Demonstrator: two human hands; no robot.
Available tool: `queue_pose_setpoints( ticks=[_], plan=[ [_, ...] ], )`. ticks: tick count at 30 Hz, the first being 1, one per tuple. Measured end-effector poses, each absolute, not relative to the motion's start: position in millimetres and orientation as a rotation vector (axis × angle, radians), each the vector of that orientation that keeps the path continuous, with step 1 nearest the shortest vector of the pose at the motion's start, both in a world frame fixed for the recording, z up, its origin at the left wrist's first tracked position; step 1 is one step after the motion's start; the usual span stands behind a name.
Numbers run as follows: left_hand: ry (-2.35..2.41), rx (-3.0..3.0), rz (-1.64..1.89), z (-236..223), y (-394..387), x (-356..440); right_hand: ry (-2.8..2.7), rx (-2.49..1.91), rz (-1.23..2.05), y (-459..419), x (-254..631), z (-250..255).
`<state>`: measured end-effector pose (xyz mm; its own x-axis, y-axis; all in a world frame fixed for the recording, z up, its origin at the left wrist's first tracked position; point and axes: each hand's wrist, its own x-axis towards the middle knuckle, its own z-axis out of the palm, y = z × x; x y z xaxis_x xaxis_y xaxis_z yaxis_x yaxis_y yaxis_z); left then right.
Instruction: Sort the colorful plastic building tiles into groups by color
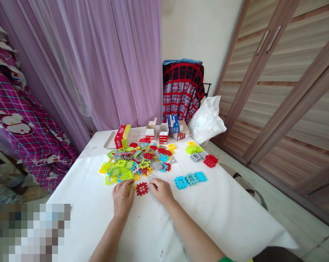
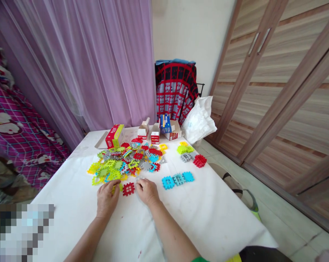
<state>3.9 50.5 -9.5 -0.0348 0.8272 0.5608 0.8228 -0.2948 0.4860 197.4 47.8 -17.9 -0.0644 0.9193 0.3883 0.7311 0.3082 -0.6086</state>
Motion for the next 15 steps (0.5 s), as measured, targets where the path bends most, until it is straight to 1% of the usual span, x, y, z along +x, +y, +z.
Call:
queue_pose_setpoints(
  ticks=[6, 15],
  plan=[
    [1.907, 2.118, 1.270, -15.9, 51.2, -0.3, -1.840, -1.492, 0.321, 48.3, 196.9, -17.4],
    [1.848, 2.085, 1.309, -18.5, 51.5, -2.7, -1.862, -1.445, 0.327, 43.3, 198.7, -14.4]
  ],
)
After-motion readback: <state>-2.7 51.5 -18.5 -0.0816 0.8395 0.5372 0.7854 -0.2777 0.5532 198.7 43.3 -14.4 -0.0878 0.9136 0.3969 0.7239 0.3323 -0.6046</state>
